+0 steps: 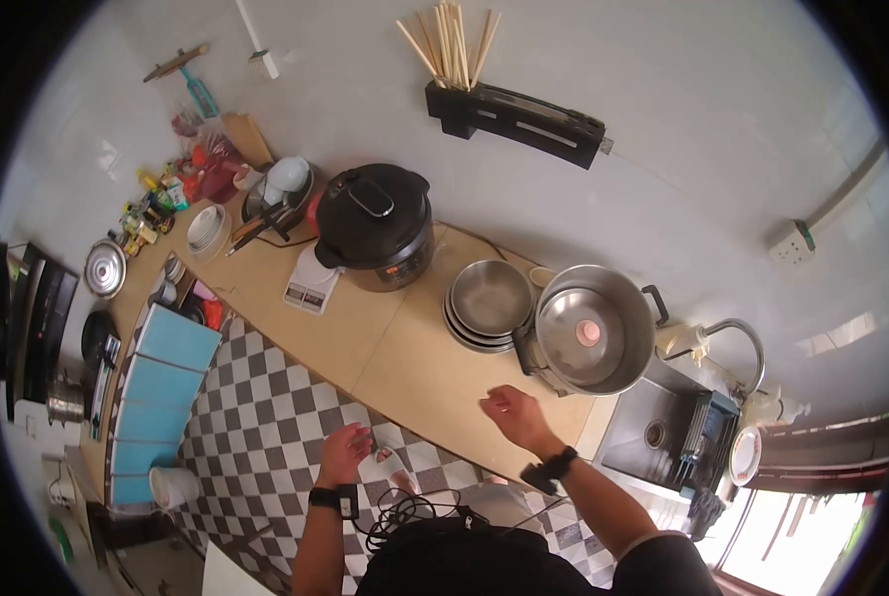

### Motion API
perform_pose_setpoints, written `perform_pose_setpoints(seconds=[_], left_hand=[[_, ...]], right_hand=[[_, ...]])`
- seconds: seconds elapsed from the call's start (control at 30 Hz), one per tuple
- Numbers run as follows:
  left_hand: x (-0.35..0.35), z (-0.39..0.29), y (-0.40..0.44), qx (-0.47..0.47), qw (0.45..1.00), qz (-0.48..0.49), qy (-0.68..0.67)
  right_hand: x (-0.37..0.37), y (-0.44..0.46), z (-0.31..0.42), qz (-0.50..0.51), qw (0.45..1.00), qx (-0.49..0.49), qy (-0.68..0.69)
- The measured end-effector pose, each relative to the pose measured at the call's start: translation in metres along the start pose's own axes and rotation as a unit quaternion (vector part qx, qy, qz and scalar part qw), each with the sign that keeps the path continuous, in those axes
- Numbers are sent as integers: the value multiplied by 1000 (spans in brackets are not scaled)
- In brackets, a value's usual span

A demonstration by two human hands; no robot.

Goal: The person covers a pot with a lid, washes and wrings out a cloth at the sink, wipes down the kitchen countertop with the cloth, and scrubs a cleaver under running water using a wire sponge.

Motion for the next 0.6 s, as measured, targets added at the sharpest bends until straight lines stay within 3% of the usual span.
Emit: perform_pose_setpoints(seconds=[0.07, 0.1, 0.13, 0.17, 0.23, 0.27, 0.3, 0.33, 0.4, 0.43, 0.47, 0.5, 0.53, 0.6], left_hand=[[26, -14, 7, 8, 1000, -3, 0], [44, -22, 9, -8, 1000, 13, 2], [58, -34, 9, -7, 1000, 22, 3], [76, -48, 4, -6, 1000, 8, 13], [134, -62, 4, -15, 1000, 6, 8], [157, -73, -3, -19, 1000, 7, 4], [180, -90, -15, -25, 999, -21, 6], [206, -105, -22, -29, 998, -49, 10], [270, -121, -26, -57, 996, -63, 38], [282, -138, -36, -104, 985, -54, 130], [305, -138, -36, -102, 985, -50, 131], [335, -138, -37, -97, 990, -82, 67], [359, -135, -37, -92, 989, -113, 3], [380, -130, -33, -81, 986, -127, -65]], right_hand=[[-36, 41, -23, -27, 998, -45, 46], [-45, 59, -51, -103, 947, -156, 261], [-62, 74, -75, -171, 835, -250, 459], [-67, 99, -79, -192, 785, -258, 529], [-71, 168, -123, -209, 745, -163, 612], [-63, 201, -144, -207, 751, -60, 625], [-62, 205, -148, -215, 746, -126, 618], [-61, 211, -145, -226, 748, -127, 611], [-62, 220, -150, -290, 653, -2, 700], [-70, 217, -144, -294, 652, -2, 699], [-84, 211, -137, -304, 690, -72, 653], [-96, 204, -130, -313, 721, -141, 602], [-106, 197, -111, -318, 719, -139, 602], [-136, 203, -65, -112, 890, -242, 369]])
Point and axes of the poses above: each hand's wrist, its own y-axis towards the middle knuckle, its own x-axis out of the back of the hand, z = x × y, the point moved 9 cm from there along y, towards the middle knuckle, and after that the axes turned 8 degrees about z, right-handed, at the moved point
